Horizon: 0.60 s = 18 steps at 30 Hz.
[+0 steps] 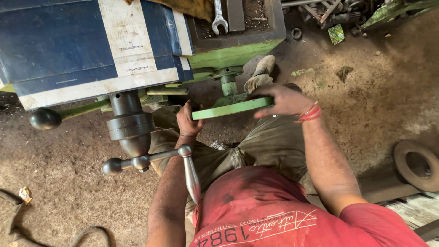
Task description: The person operates a green milling machine, repeatedly turning a green handle to adjust the machine's position. The camera is extremely unstable, making it difficult to see the details of the operation.
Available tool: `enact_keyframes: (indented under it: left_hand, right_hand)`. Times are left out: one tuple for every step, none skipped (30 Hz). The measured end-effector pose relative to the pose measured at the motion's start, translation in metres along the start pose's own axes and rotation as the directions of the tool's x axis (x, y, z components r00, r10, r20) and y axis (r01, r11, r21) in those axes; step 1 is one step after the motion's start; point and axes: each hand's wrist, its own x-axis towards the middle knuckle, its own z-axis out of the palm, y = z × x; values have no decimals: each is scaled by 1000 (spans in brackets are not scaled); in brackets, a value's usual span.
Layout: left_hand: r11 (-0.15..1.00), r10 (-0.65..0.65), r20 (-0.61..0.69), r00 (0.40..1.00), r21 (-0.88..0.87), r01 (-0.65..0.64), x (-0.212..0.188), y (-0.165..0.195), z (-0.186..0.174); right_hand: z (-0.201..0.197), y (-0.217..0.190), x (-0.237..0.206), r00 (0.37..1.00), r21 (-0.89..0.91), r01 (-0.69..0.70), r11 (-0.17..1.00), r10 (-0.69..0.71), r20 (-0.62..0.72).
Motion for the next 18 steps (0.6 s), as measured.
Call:
enact_keyframes:
  left_hand:
    - [1000, -4, -3, 1000, -6, 4, -1, 0, 0]
    - [1000, -8, -5, 1000, -10, 7, -2, 1, 0]
    - [999, -22, 3, 1000, -28, 22, -3, 2, -1]
    - [998, -37, 13, 999, -45, 37, -4, 3, -1]
    - [997, -52, 21, 998, -61, 54, -6, 4, -2]
    - [995, -74, 50, 996, -59, 76, -9, 6, -3]
    - [994, -92, 76, 993, -54, 97, -10, 6, -5]
    - [992, -115, 105, 988, -46, 120, -13, 8, -8]
    - [992, -120, 126, 985, -28, 125, -15, 11, -12]
    - [992, -120, 145, 982, -10, 123, -15, 15, -17]
    - [993, -120, 167, 979, 6, 121, -13, 21, -22]
    - [996, -90, 198, 976, 34, 85, -11, 29, -28]
    - [997, -59, 230, 971, 57, 47, -9, 39, -36]
    - [997, -28, 264, 964, 75, 9, -6, 51, -42]
    - [994, -10, 278, 961, 112, -22, -2, 65, -46]
    - [988, 8, 292, 956, 146, -53, 3, 81, -48]
    - [980, 27, 307, 951, 178, -85, 8, 98, -48]
    - [982, 46, 314, 948, 161, -101, 14, 112, -47]
  right_hand:
    - [3, -5, 2, 988, 8, -144, 990, 143, 62]
    - [9, -12, 6, 952, 9, -284, 959, 281, 126]
    - [13, -18, 8, 892, 2, -419, 908, 411, 189]
    - [16, -24, 9, 913, -51, -391, 919, 394, 107]
    - [18, -29, 10, 929, -106, -364, 925, 369, 26]
    - [20, -34, 8, 940, -162, -340, 926, 336, -49]
    - [19, -37, 7, 941, -154, -337, 929, 329, -77]
    - [19, -39, 6, 941, -143, -335, 931, 323, -101]
    - [19, -41, 5, 940, -131, -331, 935, 315, -129]
    - [19, -42, 4, 938, -141, -338, 930, 321, -129]
    - [19, -43, 3, 935, -151, -348, 925, 331, -130]
    - [18, -43, 2, 931, -163, -360, 919, 341, -131]
    - [19, -43, 1, 935, -154, -343, 926, 321, -154]
    - [19, -44, 0, 936, -148, -330, 932, 304, -176]
    - [19, -45, -1, 936, -143, -320, 936, 290, -198]
    - [19, -45, -3, 934, -143, -328, 934, 299, -193]
    - [19, -45, -4, 932, -144, -337, 931, 308, -189]
    - [19, -45, -5, 930, -144, -345, 927, 317, -186]
